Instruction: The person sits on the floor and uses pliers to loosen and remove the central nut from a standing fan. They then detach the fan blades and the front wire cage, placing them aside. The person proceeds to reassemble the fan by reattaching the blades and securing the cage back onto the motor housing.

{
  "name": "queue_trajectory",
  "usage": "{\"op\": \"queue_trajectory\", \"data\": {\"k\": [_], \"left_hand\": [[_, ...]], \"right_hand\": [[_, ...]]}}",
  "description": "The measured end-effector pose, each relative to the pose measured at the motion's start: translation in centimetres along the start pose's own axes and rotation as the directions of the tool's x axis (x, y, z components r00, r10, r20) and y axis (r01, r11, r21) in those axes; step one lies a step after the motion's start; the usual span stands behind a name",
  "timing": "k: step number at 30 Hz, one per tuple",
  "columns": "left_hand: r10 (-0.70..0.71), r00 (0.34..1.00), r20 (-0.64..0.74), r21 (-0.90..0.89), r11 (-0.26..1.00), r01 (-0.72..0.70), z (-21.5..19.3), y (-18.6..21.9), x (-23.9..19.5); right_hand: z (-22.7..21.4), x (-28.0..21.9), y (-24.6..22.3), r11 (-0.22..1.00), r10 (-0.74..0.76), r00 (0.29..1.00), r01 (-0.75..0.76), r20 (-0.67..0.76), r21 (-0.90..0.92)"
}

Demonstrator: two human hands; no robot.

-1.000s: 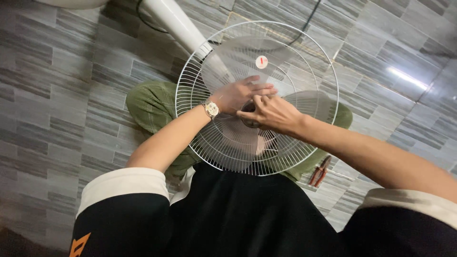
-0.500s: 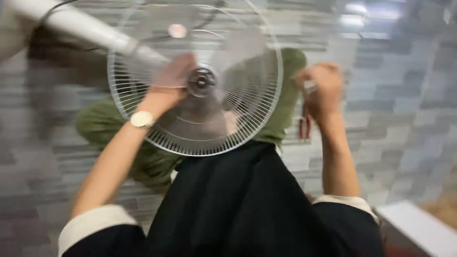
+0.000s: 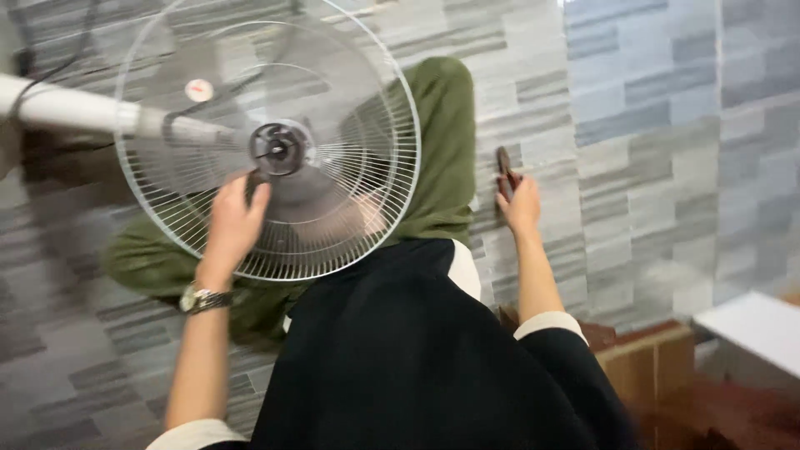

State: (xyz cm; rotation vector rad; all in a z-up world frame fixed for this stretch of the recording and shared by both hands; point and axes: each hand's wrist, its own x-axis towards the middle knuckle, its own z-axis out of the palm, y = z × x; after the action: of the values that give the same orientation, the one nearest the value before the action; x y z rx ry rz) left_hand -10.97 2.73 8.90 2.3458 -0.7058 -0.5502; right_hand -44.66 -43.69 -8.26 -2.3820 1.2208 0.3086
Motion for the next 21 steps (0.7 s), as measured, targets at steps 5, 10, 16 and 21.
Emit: {"op": "queue_trajectory", "data": {"k": [5,10,16,21], "left_hand": [[-0.086,0.987,-0.137,0.036,0.995,0.092,0.8,1.7,-0.9],[0.084,0.927,-0.366,0.312,0.949,0.037,2.7,2.2,-2.4],[0.326,0.801,-0.502,-0.154,0.877,-0.454,-2.2,15.9,-1.3],[0.629,0.623,-0.466,0.522,0.764,-0.38,4.4,14.1,4.4]], "right_hand": [[-1.3,1.4,0.0,0.974,-0.097,0.995,0.103,-0.038,0.204],[-7.9,0.4,-1.7,0.558,-0.09,0.994,-0.005,0.066,0.83],[-20.7,-6.7,-25.6,0.671,-0.649,0.761,0.573,-0.001,0.471],[-19.1,-6.0,-35.2,0.494,-0.848,0.529,0.763,0.036,0.418]]}}
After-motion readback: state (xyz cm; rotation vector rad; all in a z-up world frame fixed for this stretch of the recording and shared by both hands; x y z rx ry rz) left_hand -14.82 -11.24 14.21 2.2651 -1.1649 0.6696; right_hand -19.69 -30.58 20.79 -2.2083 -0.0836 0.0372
